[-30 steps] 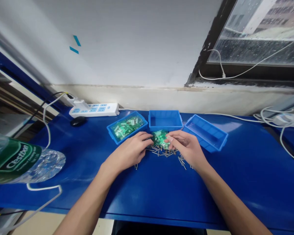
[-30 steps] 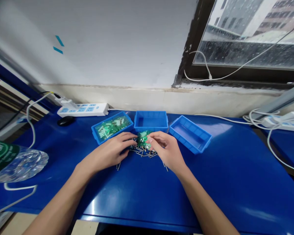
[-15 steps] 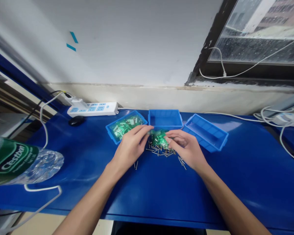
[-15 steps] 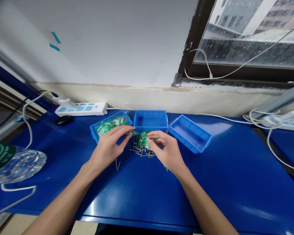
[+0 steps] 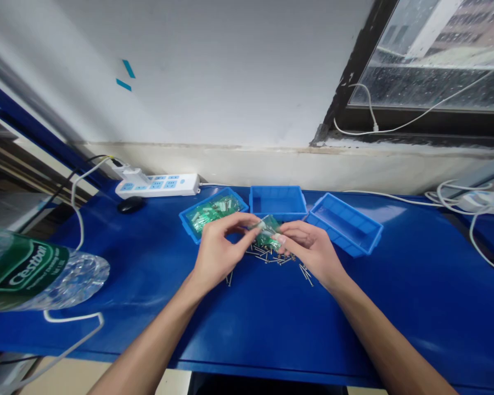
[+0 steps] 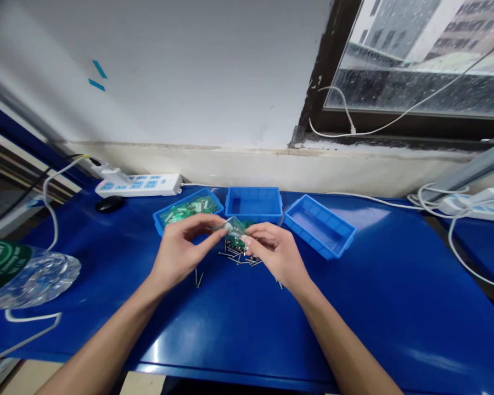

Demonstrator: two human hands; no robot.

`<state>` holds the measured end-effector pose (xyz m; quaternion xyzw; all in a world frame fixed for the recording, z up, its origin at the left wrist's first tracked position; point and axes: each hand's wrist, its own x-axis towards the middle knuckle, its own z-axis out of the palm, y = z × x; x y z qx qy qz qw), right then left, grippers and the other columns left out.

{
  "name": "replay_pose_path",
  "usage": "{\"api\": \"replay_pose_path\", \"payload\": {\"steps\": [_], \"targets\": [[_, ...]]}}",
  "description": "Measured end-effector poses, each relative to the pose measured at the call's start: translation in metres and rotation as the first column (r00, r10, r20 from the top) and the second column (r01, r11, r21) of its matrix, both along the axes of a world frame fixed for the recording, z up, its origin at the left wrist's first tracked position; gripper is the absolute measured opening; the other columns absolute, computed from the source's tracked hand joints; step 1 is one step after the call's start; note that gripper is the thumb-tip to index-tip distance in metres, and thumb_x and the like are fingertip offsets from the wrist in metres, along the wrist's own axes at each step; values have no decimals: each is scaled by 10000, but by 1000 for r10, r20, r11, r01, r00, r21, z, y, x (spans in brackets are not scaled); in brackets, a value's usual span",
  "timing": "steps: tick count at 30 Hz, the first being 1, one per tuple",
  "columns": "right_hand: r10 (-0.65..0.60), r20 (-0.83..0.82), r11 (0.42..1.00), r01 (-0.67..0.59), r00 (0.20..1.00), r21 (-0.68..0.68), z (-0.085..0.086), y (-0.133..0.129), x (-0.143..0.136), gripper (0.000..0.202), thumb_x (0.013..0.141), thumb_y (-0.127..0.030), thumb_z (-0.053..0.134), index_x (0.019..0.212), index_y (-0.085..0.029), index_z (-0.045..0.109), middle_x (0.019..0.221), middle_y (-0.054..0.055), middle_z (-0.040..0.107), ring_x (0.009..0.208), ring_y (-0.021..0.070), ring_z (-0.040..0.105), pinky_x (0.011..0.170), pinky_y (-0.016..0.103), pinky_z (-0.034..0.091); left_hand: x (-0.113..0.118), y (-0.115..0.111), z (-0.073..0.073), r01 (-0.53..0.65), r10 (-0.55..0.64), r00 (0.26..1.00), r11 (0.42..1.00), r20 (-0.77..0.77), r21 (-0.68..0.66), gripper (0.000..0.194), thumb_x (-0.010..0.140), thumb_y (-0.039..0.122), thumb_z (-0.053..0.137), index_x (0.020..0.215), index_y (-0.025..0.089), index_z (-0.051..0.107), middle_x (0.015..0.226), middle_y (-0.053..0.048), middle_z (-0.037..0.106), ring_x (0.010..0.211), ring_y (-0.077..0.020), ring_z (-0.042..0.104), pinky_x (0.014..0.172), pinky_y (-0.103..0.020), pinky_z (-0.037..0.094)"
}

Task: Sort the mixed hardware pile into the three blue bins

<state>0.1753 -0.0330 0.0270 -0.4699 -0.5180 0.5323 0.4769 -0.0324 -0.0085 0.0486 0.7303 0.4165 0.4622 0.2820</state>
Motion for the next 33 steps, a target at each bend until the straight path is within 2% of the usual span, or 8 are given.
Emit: {"api": "replay_pose_path", "payload": {"steps": [4,6,11,14,16,19,26,33], "targets": [[-46,17,999,45,999,6,0,1,2,134,855,-309,748,933,-202,734,785,32,761,652,151,697,616,282,545,-24,17,-4,-206,324,926,863,-192,461,130,923,166,656,967,225,763,1014,-40,772,954,-203,725,888,-388,584],[-51,18,999,51,999,5,0,1,3,125,869,-310,727,930,-201,732,808,41,764,657,153,692,611,285,530,-36,26,-8,-235,441,840,821,-317,520,153,933,164,627,966,222,765,1058,-54,769,977,-238,722,874,-431,574],[-57,133,995,45,989,89,-3,0,3,125,912,-315,649,938,-209,710,836,43,756,668,170,681,619,309,527,-43,33,-13,-238,496,696,842,-519,485,129,908,286,687,834,213,763,1001,-68,780,1139,-352,652,874,-542,548],[-244,452,945,106,858,309,-8,-3,1,117,905,-302,644,949,-220,716,812,36,719,716,195,660,670,341,524,-32,28,-9,-157,435,761,844,-482,513,122,921,280,672,917,196,761,1032,-78,767,1156,-329,613,926,-533,546],[-346,608,898,66,714,434,-13,-4,0,149,898,-302,656,1011,-224,715,853,45,709,808,226,649,745,373,526,-23,24,-9,7,277,817,873,-506,488,133,943,233,636,986,180,750,1041,-76,759,1150,-287,605,963,-480,551],[-333,704,885,-51,627,463,-19,-2,-1,290,903,-325,670,1175,-225,676,1024,76,713,971,272,622,868,424,524,-10,17,-14,236,56,785,894,-617,380,195,959,221,608,1090,143,730,1113,-99,742,1208,-280,571,1009,-458,541],[-241,656,917,-53,715,394,-26,3,0,317,887,-258,680,1203,-239,677,1090,83,723,1010,290,611,907,460,528,4,9,-26,271,-3,721,921,-693,279,434,910,201,669,1334,130,605,1192,-130,723,1320,-375,475,1003,-579,505],[-229,507,950,76,831,304,-20,2,-2,168,830,-215,690,964,-266,776,886,39,755,800,229,649,751,385,538,1,8,-26,258,-8,756,923,-654,287,381,950,127,570,1330,148,600,1016,-108,764,1297,-366,520,941,-563,515]]}}
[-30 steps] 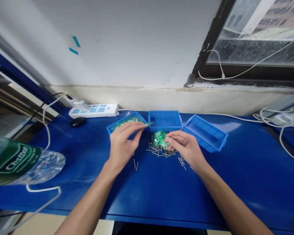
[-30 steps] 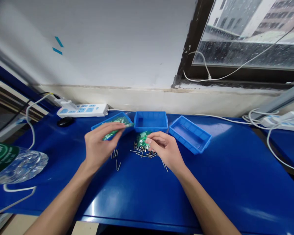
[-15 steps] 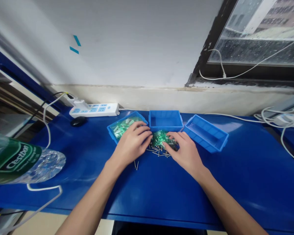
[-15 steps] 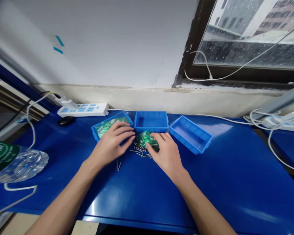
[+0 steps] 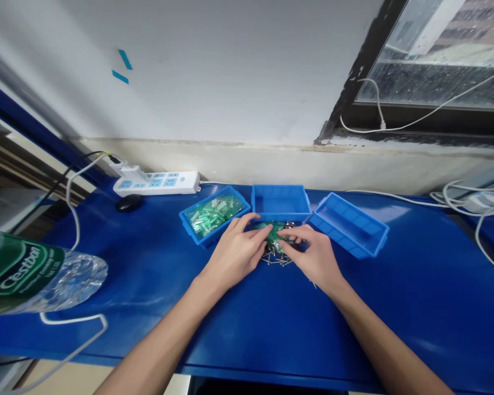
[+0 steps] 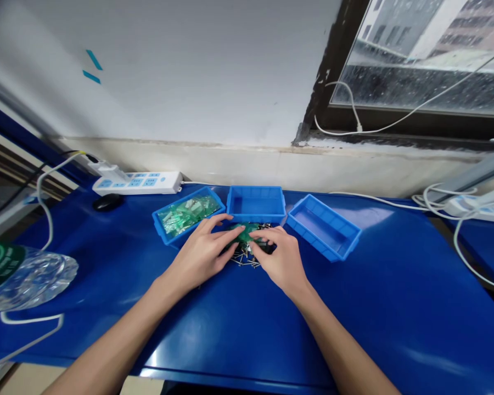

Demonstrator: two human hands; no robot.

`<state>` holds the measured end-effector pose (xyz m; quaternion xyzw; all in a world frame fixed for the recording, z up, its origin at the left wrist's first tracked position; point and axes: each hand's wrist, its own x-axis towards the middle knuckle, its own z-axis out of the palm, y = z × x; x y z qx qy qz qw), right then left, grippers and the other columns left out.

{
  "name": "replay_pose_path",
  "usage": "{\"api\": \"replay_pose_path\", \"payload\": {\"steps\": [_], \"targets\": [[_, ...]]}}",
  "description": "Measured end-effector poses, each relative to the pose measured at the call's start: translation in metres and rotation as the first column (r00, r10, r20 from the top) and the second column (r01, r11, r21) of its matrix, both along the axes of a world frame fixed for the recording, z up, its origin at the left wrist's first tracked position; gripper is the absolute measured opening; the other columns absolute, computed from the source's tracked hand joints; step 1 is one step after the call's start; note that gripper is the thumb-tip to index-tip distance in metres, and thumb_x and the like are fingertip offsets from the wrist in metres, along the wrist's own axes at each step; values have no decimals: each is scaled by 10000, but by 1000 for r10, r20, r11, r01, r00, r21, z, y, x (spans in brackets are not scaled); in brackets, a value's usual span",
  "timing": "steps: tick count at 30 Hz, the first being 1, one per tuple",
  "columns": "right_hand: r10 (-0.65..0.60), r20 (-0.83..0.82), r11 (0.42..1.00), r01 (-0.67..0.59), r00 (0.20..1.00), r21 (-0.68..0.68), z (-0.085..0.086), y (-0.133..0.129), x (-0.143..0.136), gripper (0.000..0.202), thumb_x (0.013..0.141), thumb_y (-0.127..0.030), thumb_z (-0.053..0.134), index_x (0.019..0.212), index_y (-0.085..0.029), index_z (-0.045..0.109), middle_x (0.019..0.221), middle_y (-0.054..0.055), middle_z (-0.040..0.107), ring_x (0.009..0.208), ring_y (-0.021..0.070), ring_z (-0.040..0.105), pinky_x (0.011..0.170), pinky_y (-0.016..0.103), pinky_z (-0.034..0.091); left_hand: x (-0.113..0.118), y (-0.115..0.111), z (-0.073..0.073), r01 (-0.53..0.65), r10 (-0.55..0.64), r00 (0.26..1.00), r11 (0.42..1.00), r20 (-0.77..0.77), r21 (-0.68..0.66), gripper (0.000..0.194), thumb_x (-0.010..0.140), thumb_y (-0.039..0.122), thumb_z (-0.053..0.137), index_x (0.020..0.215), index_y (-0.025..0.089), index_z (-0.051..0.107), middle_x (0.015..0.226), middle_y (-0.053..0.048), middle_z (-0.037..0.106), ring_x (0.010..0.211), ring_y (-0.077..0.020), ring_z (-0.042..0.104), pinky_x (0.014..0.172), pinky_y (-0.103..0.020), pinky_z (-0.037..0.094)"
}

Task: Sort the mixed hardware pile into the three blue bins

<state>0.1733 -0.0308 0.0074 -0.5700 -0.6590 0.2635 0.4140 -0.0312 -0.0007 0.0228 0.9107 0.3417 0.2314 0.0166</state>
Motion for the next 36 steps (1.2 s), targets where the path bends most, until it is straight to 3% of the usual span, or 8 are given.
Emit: {"api": "replay_pose_path", "payload": {"steps": [6,9,12,16,19,23,28,36], "targets": [[-43,-54,999,43,998,7,2,1,5,156,791,-192,658,887,-229,775,770,29,668,657,173,566,645,342,490,-3,2,1,-32,26,986,999,167,32,329,953,64,543,1236,188,653,982,-75,769,1209,-302,614,927,-516,547],[-21,-49,997,25,999,74,8,0,5,308,799,-217,686,1098,-244,753,926,57,678,741,186,592,675,351,506,-1,-1,7,-58,48,917,998,397,14,266,966,96,564,1183,200,678,1073,-69,754,1076,-226,681,901,-425,586],[83,-197,996,-79,977,27,14,-2,3,360,826,-275,718,1185,-262,721,1100,76,718,883,224,666,764,381,551,4,-6,16,-24,88,839,992,537,-125,214,968,138,587,1126,223,704,1066,-45,758,965,-177,717,879,-363,603],[87,-472,975,-172,877,-139,15,-3,1,143,863,-338,720,932,-227,779,852,49,773,750,219,711,699,375,578,8,-9,21,108,151,795,918,588,-381,322,912,204,684,1232,238,666,1055,-42,753,897,-172,723,816,-333,626],[58,-575,963,-198,816,-183,17,-2,2,173,857,-327,730,989,-222,772,867,49,786,756,221,737,702,381,603,7,-7,21,164,228,733,855,641,-491,329,887,218,712,1212,229,664,978,-38,745,820,-159,713,751,-309,634],[7,-541,974,-129,841,-188,19,-1,2,238,846,-336,742,1060,-230,739,963,64,787,865,247,759,794,408,624,-7,1,24,-100,297,638,947,711,-306,181,877,240,731,1056,225,708,994,-35,738,780,-159,695,749,-341,624],[3,-475,988,-77,880,-136,17,-1,2,145,849,-312,734,965,-225,728,871,48,763,805,218,740,768,372,613,-38,22,20,-505,369,814,831,448,234,154,888,207,706,1019,260,769,956,-59,746,1012,-277,637,899,-482,551],[19,-459,985,-96,888,-145,19,-1,2,163,867,-341,698,980,-224,714,856,53,756,758,217,730,719,375,600,-26,25,4,-332,313,939,934,143,132,236,976,308,609,1143,187,723,1084,-114,743,972,-260,705,852,-440,591]]}}
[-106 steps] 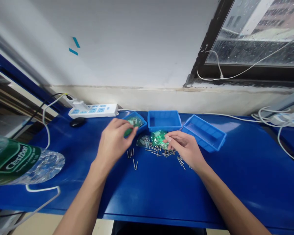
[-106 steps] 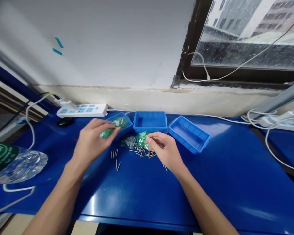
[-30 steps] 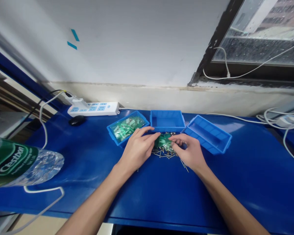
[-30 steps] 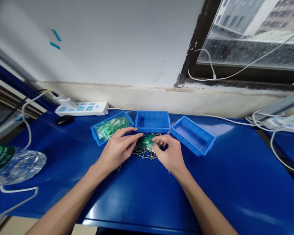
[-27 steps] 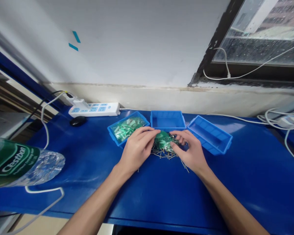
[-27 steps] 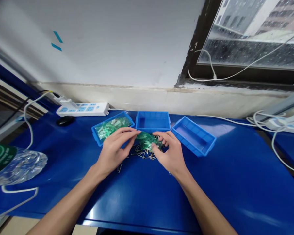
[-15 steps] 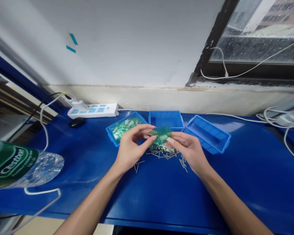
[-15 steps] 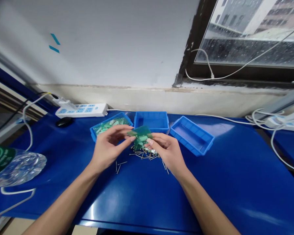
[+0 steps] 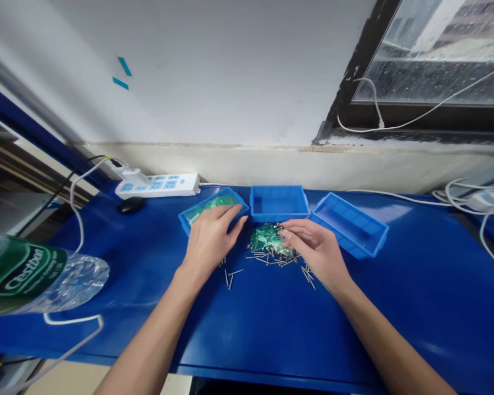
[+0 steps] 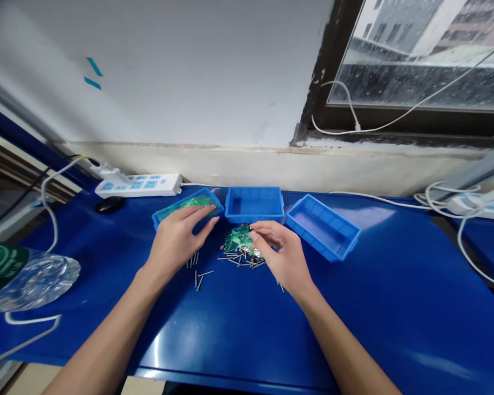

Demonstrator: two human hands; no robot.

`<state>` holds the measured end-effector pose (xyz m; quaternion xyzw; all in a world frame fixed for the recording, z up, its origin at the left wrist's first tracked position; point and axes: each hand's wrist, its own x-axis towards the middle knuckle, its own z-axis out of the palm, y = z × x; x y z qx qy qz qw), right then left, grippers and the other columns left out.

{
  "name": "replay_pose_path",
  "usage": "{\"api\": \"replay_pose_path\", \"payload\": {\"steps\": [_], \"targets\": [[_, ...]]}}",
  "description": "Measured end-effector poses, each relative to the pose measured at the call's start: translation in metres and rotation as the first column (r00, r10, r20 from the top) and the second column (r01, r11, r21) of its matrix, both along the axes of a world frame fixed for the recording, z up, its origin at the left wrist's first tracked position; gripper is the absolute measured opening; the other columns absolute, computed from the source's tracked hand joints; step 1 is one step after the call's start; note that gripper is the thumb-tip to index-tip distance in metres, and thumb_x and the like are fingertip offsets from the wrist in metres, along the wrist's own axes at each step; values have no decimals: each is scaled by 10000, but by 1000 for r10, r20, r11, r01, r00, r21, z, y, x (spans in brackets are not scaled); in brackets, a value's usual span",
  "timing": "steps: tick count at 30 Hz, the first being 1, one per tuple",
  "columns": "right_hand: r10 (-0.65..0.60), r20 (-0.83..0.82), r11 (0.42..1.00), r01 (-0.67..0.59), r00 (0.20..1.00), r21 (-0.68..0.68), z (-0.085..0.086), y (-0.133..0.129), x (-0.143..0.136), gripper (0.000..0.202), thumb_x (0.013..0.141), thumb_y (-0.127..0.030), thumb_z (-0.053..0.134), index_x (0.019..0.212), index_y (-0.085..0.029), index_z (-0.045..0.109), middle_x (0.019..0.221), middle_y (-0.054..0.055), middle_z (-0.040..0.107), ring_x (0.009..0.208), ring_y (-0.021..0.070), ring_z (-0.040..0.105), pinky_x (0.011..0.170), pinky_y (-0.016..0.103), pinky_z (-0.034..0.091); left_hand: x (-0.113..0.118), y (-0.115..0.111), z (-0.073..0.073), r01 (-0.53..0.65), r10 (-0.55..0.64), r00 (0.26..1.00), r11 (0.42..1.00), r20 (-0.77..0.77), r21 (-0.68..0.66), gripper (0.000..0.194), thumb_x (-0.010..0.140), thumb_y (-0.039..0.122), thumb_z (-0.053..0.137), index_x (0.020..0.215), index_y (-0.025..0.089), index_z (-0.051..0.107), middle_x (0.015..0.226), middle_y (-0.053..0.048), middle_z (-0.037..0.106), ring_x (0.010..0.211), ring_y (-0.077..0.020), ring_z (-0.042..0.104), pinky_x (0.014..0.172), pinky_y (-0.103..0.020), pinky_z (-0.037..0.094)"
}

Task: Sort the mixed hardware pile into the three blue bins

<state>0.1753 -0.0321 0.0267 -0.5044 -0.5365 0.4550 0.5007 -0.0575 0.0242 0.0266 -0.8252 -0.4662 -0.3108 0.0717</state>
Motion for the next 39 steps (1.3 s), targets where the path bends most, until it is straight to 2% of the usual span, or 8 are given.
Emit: {"api": "replay_pose_path", "payload": {"steps": [5,10,21,25,28,33,36,39], "targets": [[-99,241,991,74,966,113,-4,1,5,172,871,-327,650,993,-226,717,903,69,760,788,234,718,712,388,583,8,-7,5,100,-102,993,994,66,32,188,970,220,587,1098,167,714,1118,-128,716,1063,-260,675,919,-467,587],[-87,663,961,-113,744,252,-2,-2,12,322,764,-248,686,1084,-243,716,1087,56,757,1034,287,673,915,459,537,11,-10,6,265,-265,964,964,26,-7,192,959,176,580,1101,176,708,1112,-106,716,1110,-255,643,971,-483,564],[-107,829,914,-274,549,299,-7,-3,14,302,792,-131,582,1043,-232,718,1037,56,789,973,284,722,852,454,518,22,-18,-4,375,-400,914,896,-65,-240,302,1007,258,520,1257,159,658,1213,-121,687,1177,-263,609,1009,-476,544],[-240,772,884,-196,588,424,-6,-3,15,255,821,-110,564,971,-227,734,960,58,793,887,267,732,811,440,533,23,-19,0,375,-387,922,894,0,-246,313,1008,252,529,1287,161,639,1215,-114,685,1169,-259,609,1004,-468,539],[-343,623,848,-54,702,528,-3,-3,15,232,819,-111,585,959,-221,734,913,57,784,837,251,727,793,428,556,25,-23,5,412,-377,910,870,172,-271,350,990,262,577,1332,192,604,1249,-92,681,1167,-235,621,1008,-437,534],[-88,280,944,-10,956,329,4,-5,13,173,829,-133,646,965,-229,691,928,39,779,836,212,750,772,361,600,34,-33,11,474,-305,828,830,471,-295,272,939,251,669,1210,226,672,1114,-31,743,953,-160,703,858,-313,578],[52,37,981,-58,998,183,5,-5,11,172,842,-165,682,975,-241,604,949,41,783,895,225,764,830,376,615,37,-35,15,456,-273,789,861,551,-227,124,924,222,683,1040,210,724,969,-16,762,796,-133,697,745,-280,574],[53,-26,990,-49,998,135,2,-3,9,236,843,-200,712,1028,-248,572,1037,59,778,985,239,754,894,394,610,31,-32,21,370,-268,801,924,536,-92,126,912,186,684,1026,208,731,955,-25,761,809,-144,696,769,-300,572]]}}
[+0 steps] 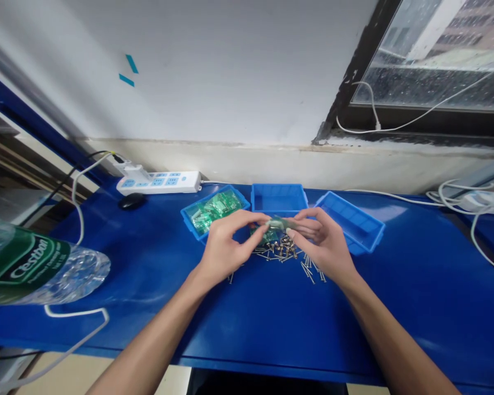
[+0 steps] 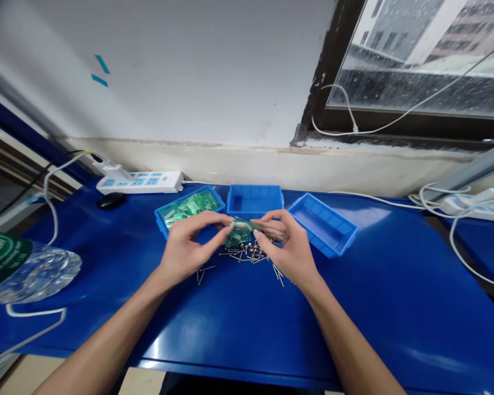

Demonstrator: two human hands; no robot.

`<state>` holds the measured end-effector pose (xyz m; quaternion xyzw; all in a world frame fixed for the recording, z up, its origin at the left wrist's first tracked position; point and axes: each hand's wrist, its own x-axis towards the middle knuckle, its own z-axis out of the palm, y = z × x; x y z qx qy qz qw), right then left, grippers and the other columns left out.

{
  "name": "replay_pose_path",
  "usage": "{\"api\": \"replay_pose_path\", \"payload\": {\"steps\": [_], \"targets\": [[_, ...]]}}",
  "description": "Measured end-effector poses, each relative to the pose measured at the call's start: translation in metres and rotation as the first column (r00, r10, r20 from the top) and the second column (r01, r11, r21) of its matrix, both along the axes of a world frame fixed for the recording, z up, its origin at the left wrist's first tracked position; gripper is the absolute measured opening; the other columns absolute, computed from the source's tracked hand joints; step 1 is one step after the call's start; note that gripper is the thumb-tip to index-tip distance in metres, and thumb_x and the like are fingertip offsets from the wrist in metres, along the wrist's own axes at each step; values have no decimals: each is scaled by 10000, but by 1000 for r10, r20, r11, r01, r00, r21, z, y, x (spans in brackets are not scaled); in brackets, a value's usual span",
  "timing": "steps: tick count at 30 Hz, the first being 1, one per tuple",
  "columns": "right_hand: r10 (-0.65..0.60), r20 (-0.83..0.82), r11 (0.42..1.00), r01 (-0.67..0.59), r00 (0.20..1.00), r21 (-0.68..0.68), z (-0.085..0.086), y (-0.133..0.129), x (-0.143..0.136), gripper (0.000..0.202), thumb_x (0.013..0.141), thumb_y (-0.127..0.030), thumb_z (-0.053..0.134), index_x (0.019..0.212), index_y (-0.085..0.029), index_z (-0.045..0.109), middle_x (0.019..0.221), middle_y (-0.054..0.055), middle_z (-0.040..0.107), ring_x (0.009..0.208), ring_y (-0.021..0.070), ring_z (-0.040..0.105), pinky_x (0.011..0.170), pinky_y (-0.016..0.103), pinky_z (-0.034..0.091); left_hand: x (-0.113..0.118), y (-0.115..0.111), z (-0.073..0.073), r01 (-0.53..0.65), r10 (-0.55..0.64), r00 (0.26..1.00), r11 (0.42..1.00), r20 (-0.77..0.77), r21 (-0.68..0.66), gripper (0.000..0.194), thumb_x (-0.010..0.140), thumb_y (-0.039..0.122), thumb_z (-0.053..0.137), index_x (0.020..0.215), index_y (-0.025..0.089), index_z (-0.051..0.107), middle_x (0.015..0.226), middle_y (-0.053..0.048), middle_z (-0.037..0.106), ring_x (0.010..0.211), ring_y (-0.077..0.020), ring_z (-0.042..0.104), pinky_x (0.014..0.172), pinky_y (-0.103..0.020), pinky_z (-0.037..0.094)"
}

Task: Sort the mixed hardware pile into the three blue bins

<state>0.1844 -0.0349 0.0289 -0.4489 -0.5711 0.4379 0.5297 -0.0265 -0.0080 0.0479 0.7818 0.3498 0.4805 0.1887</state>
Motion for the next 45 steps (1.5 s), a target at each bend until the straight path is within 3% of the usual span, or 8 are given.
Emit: {"api": "replay_pose_path", "payload": {"steps": [5,8,13,18,22,26,33,45], "targets": [[-67,106,998,66,992,12,-6,4,-1,251,846,-244,724,1070,-232,612,1057,79,766,989,238,740,859,383,613,-29,19,3,-323,400,906,867,-141,380,169,918,151,652,1042,215,748,988,-57,753,910,-208,700,834,-385,557],[-62,118,998,61,991,9,-7,4,-1,216,873,-259,698,1071,-225,620,1033,77,764,911,222,746,824,383,610,-42,29,-5,-366,498,799,847,-338,386,154,927,163,624,993,196,760,968,-79,753,969,-275,689,852,-459,555],[-45,125,999,46,991,-6,-7,3,-1,212,882,-276,690,1078,-226,624,1033,77,761,860,217,746,802,396,604,-38,32,-15,-295,373,759,928,-534,229,171,946,190,611,1041,168,751,1097,-111,713,996,-273,685,888,-472,570],[-54,131,998,55,990,-8,-5,2,-3,210,884,-274,687,1081,-223,633,1032,75,761,849,216,743,805,402,598,-30,27,-13,-240,370,775,922,-511,303,204,939,200,627,1114,149,718,1136,-127,702,1344,-361,481,1089,-592,452],[-56,118,998,57,991,-7,-4,2,-2,222,875,-266,694,1084,-221,634,1017,73,768,853,216,743,805,399,594,-20,20,-14,-10,146,849,965,-508,262,226,978,198,567,1162,155,692,1148,-112,708,1305,-292,525,1053,-506,522],[-67,109,998,68,992,-5,-6,4,0,236,870,-254,698,1093,-218,630,1003,71,773,868,216,745,801,390,587,-7,12,-21,189,-51,771,970,-635,152,322,987,214,543,1277,114,641,1263,-138,676,1364,-304,481,1104,-495,489],[-73,100,997,75,992,-16,-5,4,2,246,862,-253,708,1093,-212,633,993,71,772,864,220,746,795,388,585,-8,12,-27,164,-75,769,983,-635,83,362,939,165,587,1299,149,628,1231,-120,706,1501,-321,285,1157,-571,401],[-107,214,994,102,971,38,-6,3,1,318,841,-268,719,1150,-233,652,1079,73,756,826,206,732,741,366,598,-5,12,-22,13,89,933,960,-349,279,321,950,70,560,1222,219,642,1093,-74,745,1290,-278,557,1012,-533,515]]}}
